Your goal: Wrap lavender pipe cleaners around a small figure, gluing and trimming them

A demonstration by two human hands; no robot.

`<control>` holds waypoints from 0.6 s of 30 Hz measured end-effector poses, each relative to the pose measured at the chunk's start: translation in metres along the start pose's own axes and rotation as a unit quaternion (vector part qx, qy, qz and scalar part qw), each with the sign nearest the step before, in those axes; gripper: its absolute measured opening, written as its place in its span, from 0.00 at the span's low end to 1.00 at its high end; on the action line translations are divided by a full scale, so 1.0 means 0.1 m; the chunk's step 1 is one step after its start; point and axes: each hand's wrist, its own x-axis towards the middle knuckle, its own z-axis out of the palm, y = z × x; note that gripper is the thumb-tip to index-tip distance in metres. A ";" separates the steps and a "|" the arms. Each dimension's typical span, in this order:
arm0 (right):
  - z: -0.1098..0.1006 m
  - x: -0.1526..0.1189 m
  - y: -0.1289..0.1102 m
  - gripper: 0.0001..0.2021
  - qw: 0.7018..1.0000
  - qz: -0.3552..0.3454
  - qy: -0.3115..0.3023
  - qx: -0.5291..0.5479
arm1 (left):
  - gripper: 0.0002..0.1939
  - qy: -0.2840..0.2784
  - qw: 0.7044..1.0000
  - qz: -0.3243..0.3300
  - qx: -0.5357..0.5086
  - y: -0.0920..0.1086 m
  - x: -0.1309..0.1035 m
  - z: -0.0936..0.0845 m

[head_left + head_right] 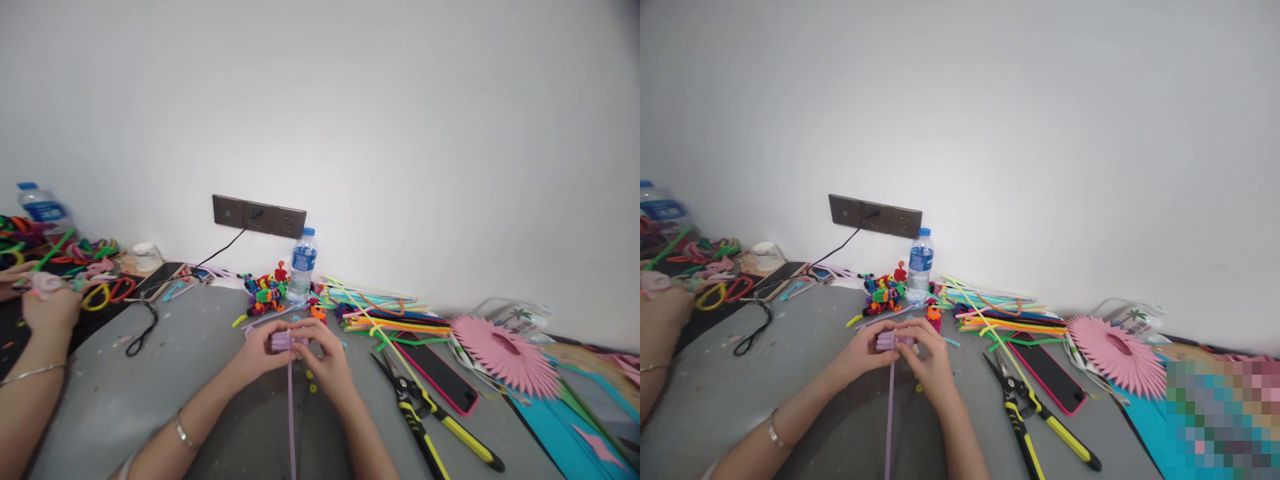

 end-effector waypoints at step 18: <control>0.01 -0.01 0.06 0.12 1.000 -0.006 0.008 -0.007 | 0.16 0.063 0.988 0.087 0.115 -0.05 0.02 -0.02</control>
